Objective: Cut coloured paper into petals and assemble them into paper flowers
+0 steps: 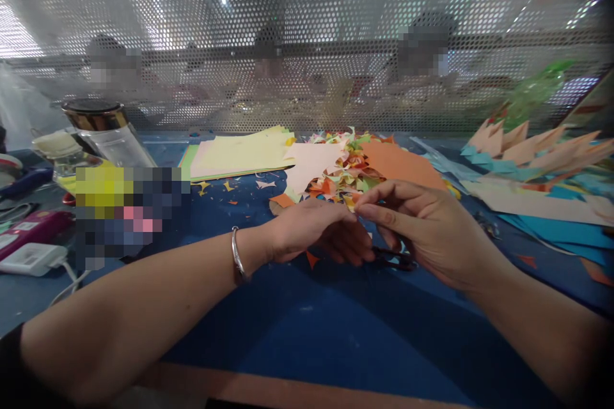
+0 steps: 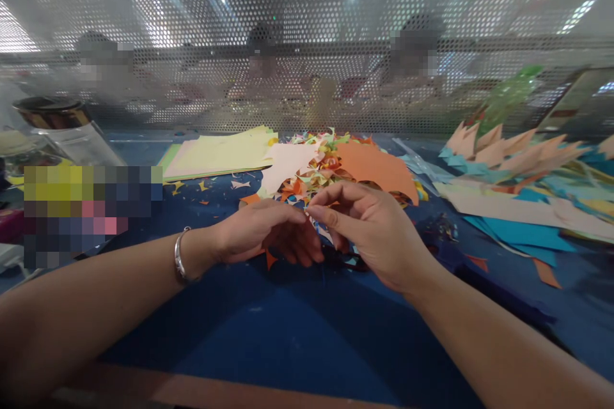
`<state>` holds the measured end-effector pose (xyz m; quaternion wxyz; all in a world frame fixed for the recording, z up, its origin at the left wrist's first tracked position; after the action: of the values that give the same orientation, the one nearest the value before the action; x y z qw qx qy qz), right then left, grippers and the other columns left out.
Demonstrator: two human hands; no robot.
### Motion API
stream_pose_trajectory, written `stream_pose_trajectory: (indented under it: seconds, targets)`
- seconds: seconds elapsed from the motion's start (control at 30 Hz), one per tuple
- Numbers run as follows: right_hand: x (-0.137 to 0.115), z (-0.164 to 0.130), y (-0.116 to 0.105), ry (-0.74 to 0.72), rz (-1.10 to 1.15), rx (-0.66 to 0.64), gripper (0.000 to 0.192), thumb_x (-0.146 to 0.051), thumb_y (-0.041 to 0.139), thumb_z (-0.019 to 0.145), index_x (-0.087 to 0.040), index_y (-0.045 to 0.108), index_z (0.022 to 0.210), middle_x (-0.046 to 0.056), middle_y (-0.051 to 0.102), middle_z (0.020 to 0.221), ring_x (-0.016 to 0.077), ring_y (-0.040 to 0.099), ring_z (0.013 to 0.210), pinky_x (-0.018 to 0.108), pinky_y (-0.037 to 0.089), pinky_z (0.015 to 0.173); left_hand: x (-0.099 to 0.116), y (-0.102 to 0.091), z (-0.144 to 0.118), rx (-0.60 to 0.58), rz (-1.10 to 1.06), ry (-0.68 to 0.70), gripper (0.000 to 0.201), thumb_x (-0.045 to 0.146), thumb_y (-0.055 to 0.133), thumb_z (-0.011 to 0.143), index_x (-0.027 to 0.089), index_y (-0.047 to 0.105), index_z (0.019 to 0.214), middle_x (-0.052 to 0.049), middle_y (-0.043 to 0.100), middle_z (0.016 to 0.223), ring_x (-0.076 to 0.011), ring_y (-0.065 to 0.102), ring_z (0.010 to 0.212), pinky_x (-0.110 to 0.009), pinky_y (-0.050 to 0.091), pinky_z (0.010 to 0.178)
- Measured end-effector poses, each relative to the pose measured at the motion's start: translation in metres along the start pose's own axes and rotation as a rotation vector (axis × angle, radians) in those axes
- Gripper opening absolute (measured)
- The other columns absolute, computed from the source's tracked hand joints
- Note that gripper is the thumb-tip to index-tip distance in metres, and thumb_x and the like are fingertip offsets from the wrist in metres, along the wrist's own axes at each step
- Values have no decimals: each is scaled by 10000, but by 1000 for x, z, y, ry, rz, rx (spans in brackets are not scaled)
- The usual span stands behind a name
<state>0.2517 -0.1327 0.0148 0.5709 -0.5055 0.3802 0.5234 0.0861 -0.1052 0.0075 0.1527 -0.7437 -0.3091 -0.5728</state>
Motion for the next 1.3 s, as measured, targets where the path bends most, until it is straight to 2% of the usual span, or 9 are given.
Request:
stream_pose_trajectory:
  seconds: [0.1,0.2,0.3,0.37,0.5,0.7,0.93,1.13,1.3]
  targets:
    - [0,1,-2,14,-10,18,463,-612,887,733,-197,709,837,-42,579,534,69,462,390,210,309,358,2,-4,-3,139,115,102,308,365,553,946,160,708,777,-53,736,775,-131,675,688,-256,497,659]
    - [1,1,-3,6,-9,41,488,-629,893,712,-196,712,844,-44,574,535,71,479,396,203,303,351,4,-5,-8,265,334,258,326,499,709,870,174,704,850,-42,726,786,-140,664,715,-252,479,639]
    - [2,0,-2,6,-27,41,475,-623,883,731,-199,703,844,-51,561,511,72,462,382,209,288,337,4,-4,-12,366,534,357,328,500,746,840,175,703,827,-32,714,755,-123,614,673,-242,437,602]
    - [2,0,-1,4,-39,33,474,-627,875,740,-201,697,848,-52,564,504,71,446,369,216,286,333,3,-2,-12,393,578,380,283,450,713,867,175,702,800,-35,720,751,-121,614,661,-239,433,589]
    - [1,-1,0,10,-42,23,502,-664,858,741,-206,689,857,-54,564,483,68,415,349,225,296,335,2,-2,-10,381,575,414,219,379,690,889,182,726,801,-45,758,782,-132,672,689,-240,490,622]
    - [2,0,-1,13,-45,22,491,-650,859,747,-209,682,870,-58,573,500,64,411,343,231,319,343,-4,-6,-5,317,521,409,227,377,691,905,180,745,805,-43,767,765,-127,691,679,-234,528,652]
    - [1,1,-1,-13,-19,68,456,-573,895,735,-196,699,899,-56,577,566,67,472,376,212,320,333,-6,-8,-3,253,370,372,258,403,739,868,166,719,767,-24,721,701,-101,642,627,-212,486,599]
    - [1,1,-2,-50,-10,90,428,-533,902,737,-193,699,900,-19,660,720,48,491,391,210,369,342,-5,-6,-6,233,364,311,302,451,781,825,160,713,778,-29,719,710,-100,636,623,-216,465,579]
    - [0,1,-3,-38,-46,68,414,-557,874,769,-212,699,914,-56,564,570,72,482,393,215,365,351,-1,-6,-7,307,352,349,248,395,780,824,161,734,894,-37,745,812,-105,669,669,-232,510,638]
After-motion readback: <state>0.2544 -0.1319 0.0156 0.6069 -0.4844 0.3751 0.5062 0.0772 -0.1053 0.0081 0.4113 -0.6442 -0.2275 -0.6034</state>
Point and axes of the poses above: each hand's wrist, its own z-axis towards the middle knuckle, its own y-axis out of the palm, x = y × z, the point moved 3 cm from there along z, towards the middle knuckle
